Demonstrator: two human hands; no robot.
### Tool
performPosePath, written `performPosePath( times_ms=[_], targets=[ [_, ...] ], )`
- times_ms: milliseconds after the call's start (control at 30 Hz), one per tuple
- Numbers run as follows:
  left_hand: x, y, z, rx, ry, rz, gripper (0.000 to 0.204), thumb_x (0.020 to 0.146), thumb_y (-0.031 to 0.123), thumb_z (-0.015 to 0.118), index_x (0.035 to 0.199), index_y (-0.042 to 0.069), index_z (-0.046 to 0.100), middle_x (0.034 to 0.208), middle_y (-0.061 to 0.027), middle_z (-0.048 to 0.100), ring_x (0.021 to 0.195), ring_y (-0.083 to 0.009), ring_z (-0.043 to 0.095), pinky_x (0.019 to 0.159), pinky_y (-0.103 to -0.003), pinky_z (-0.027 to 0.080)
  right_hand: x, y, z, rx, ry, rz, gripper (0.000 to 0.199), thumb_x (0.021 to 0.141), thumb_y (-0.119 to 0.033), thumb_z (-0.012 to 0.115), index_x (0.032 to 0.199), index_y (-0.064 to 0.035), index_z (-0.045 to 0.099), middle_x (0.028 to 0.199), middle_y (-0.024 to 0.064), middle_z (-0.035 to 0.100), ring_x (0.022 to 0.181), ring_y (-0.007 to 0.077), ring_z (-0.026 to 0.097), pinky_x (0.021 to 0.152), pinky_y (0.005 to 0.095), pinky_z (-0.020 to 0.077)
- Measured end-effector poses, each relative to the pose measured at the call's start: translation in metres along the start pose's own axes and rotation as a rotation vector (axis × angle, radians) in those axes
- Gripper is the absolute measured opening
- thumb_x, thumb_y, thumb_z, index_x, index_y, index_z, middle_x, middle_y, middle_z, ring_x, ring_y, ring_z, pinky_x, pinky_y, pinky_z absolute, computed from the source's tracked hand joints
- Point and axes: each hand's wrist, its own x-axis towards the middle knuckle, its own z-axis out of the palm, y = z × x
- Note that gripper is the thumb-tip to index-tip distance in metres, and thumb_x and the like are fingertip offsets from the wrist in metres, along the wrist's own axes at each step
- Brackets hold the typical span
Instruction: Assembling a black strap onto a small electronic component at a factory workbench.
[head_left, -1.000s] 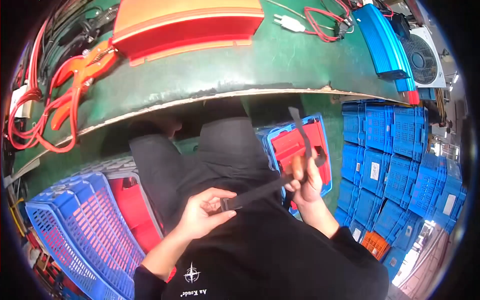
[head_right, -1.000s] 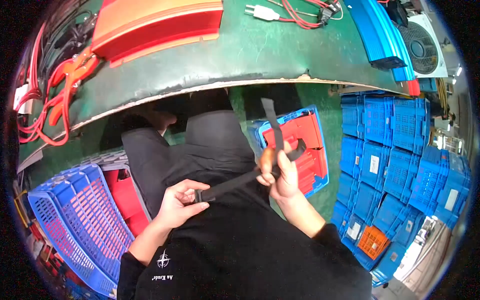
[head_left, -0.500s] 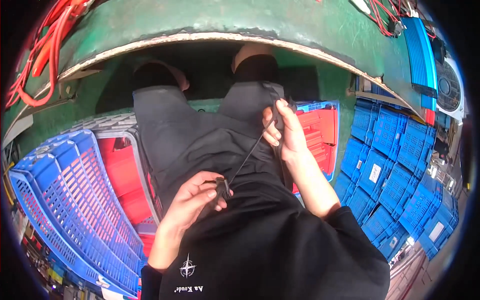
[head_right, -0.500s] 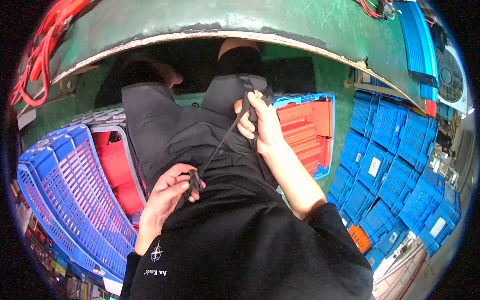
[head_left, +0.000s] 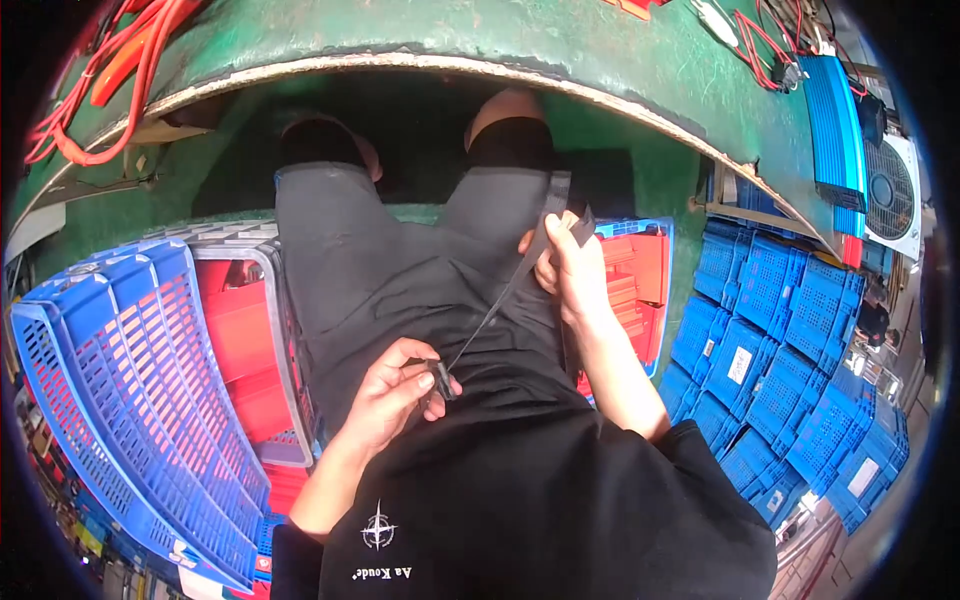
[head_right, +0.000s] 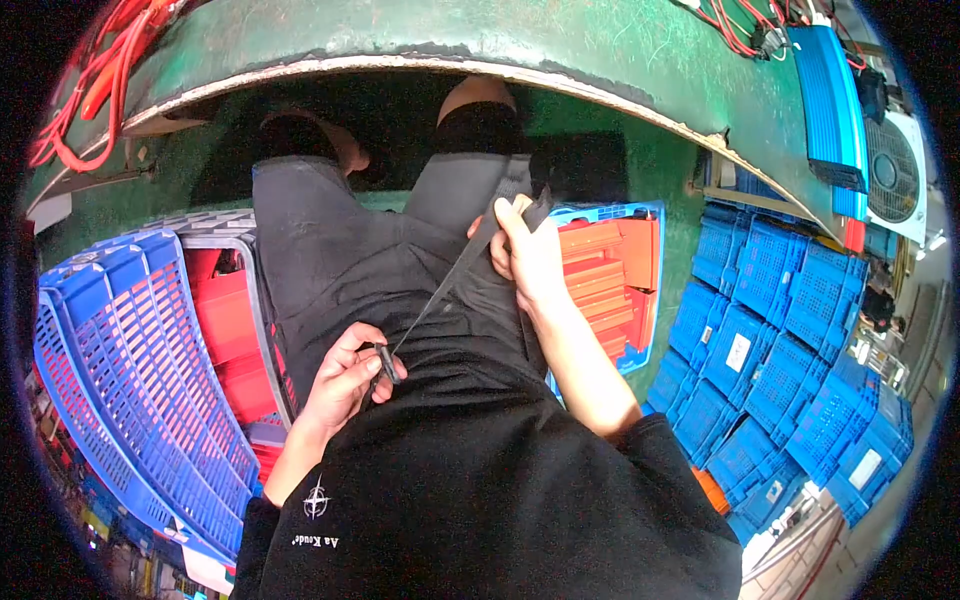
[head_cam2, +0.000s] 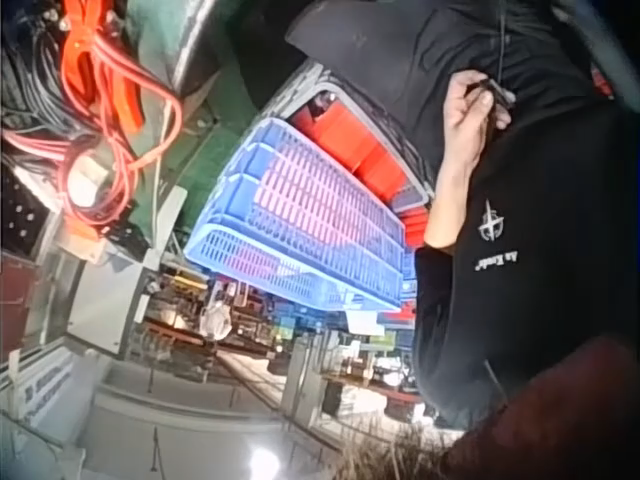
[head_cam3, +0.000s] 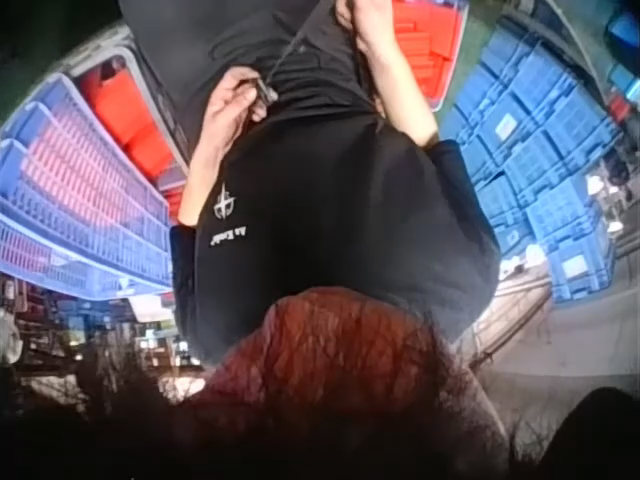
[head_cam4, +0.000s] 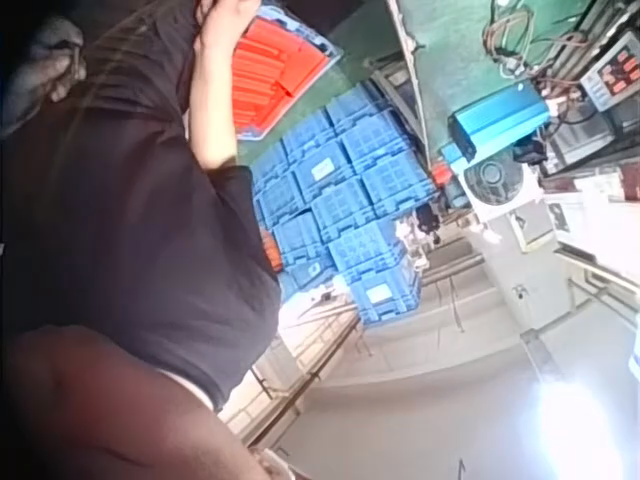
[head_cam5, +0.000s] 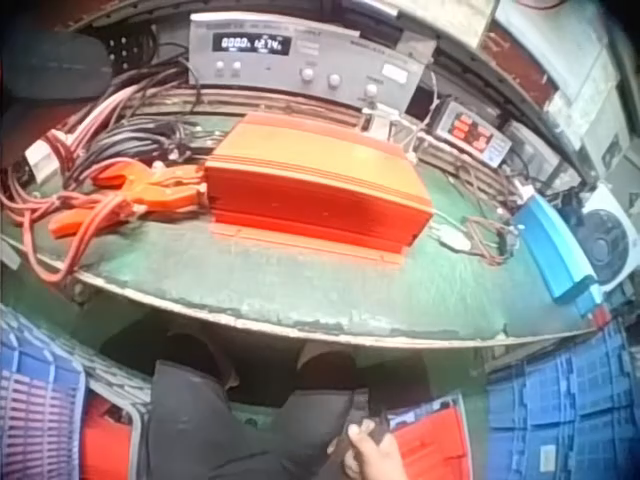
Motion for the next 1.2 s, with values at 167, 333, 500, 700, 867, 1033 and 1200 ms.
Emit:
performPosePath(
  times_ms=[167,333,500,700,867,1033,1200],
  targets=[
    [0.003,-0.008,0.005,0.013,0.069,0.096,0.02,0.094,0.013,0.054,0.112,0.011,0.048,0.092,-0.0146,0.065,0.064,-0.0111,0.06,0.058,-0.022,0.046,0.019,0.011,-0.057,-0.409,0.313,-0.122,0.027,0.093,-0.034,0.054,0.087,-0.0084,0.054,0.057,-0.0035,0.05,0.044,0.0034,0.035,0.042,0.0199,0.0261],
    [0.008,-0.01,0.006,0.037,0.106,0.167,0.021,0.094,0.012,0.054,0.113,0.011,0.047,0.093,-0.0145,0.063,0.064,-0.0103,0.057,0.058,-0.021,0.045,0.01,0.018,-0.062,-0.685,0.462,-0.377,0.057,0.089,-0.039,0.059,0.129,-0.0005,0.047,0.126,0.0189,0.052,0.12,0.0252,0.048,0.099,0.0372,0.0363],
    [0.002,-0.02,-0.002,0.03,0.15,0.217,0.023,0.094,0.012,0.054,0.116,0.013,0.046,0.092,-0.0146,0.062,0.062,-0.0093,0.054,0.057,-0.021,0.044,-0.043,-0.042,-0.045,-0.946,0.434,-0.564,0.034,0.077,-0.025,0.071,0.097,0.0002,0.06,0.096,0.0181,0.06,0.091,0.0323,0.06,0.08,0.0398,0.0469],
    [0.003,-0.02,0.004,0.01,0.132,0.279,0.025,0.093,0.013,0.054,0.117,0.013,0.045,0.092,-0.0146,0.061,0.061,-0.0089,0.052,0.056,-0.019,0.043,-0.059,-0.008,-0.007,-0.649,-0.344,-0.078,0.06,0.091,-0.052,0.046,0.114,0.0017,0.059,0.1,0.0141,0.064,0.087,0.0259,0.063,0.079,0.0331,0.0486],
    [0.0,-0.016,0.011,0.066,0.118,0.274,0.025,0.093,0.014,0.055,0.114,0.011,0.043,0.092,-0.0155,0.061,0.061,-0.0095,0.053,0.056,-0.02,0.044,-0.012,0.02,0.004,0.135,-0.497,0.581,0.085,0.091,-0.068,0.027,0.135,0.0032,0.04,0.126,0.022,0.054,0.113,0.0285,0.056,0.099,0.0376,0.043],
    [0.0,-0.016,0.014,0.073,0.106,0.283,0.023,0.093,0.012,0.055,0.113,0.01,0.044,0.092,-0.0157,0.061,0.061,-0.0095,0.053,0.056,-0.021,0.044,0.02,0.02,0.04,0.967,-0.415,0.263,0.024,0.097,-0.028,0.049,0.109,-0.0094,0.059,0.117,0.0139,0.06,0.108,0.0275,0.058,0.097,0.0422,0.0443],
    [0.004,-0.019,0.004,-0.071,-0.001,0.303,0.024,0.094,0.011,0.051,0.118,0.008,0.046,0.089,-0.0136,0.06,0.06,-0.0084,0.046,0.057,-0.022,0.038,0.033,-0.02,0.017,0.986,-0.269,-0.083,0.032,0.1,-0.035,0.043,0.123,-0.0155,0.054,0.059,-0.0074,0.038,0.041,0.0041,0.027,0.038,0.0206,0.0233]
  ],
)
